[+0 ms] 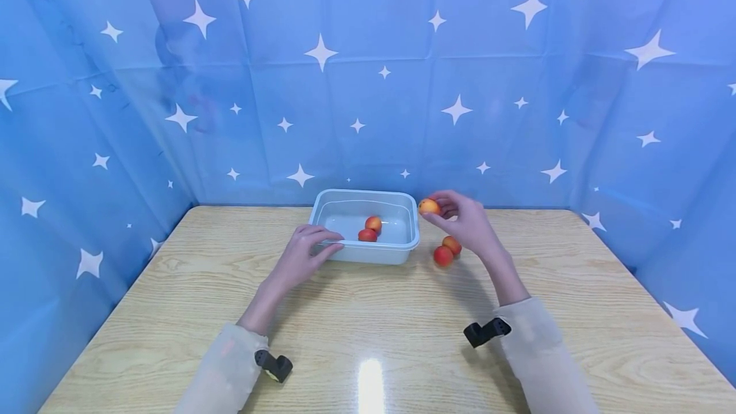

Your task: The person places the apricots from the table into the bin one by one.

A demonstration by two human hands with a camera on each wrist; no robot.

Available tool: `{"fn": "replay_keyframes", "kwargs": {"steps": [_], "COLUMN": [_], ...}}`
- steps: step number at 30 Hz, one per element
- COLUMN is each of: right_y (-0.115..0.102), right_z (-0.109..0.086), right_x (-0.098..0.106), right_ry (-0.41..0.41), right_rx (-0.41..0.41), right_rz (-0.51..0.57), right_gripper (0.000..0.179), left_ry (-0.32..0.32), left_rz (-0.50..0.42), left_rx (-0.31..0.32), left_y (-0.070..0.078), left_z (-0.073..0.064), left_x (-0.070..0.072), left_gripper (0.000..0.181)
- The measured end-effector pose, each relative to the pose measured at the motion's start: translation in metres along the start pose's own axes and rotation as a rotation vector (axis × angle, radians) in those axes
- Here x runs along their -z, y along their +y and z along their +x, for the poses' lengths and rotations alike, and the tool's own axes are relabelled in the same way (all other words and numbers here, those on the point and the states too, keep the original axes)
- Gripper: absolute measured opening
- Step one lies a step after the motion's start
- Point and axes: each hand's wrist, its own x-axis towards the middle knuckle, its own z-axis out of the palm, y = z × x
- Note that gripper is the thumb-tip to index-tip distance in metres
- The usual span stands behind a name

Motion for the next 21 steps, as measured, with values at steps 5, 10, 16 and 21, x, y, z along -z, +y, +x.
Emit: {"fn": "replay_keyframes", "kwargs": {"steps": [5, 10, 16, 21], "right_y": [-0.005, -0.008, -0.014, -0.018], "right_z": [-0.001, -0.001, 0.0, -0.001], "right_x": [-0.006, -0.011, -0.019, -0.026], "right_ry": [-0.018, -0.029, -0.051, -0.07], "right_rx": [0.016, 0.031, 0.041, 0.061], "right_rz": [0.0, -0.001, -0.002, 0.004], "right_gripper": [0.043, 0.04, 0.039, 0.038], "left_ry": [-0.005, -0.004, -0.001, -0.006], "left_rz": [-0.001, -0.004, -0.005, -0.007], "left_rx": [0.005, 0.004, 0.001, 0.007], "left_y": [0.0, 0.0, -0.001, 0.0], "left_z": [0.0, 0.001, 0.0, 0.0], "left_x": [0.0, 0.0, 0.0, 0.0], "left_gripper": [0.018, 0.017, 0.017, 0.016]}}
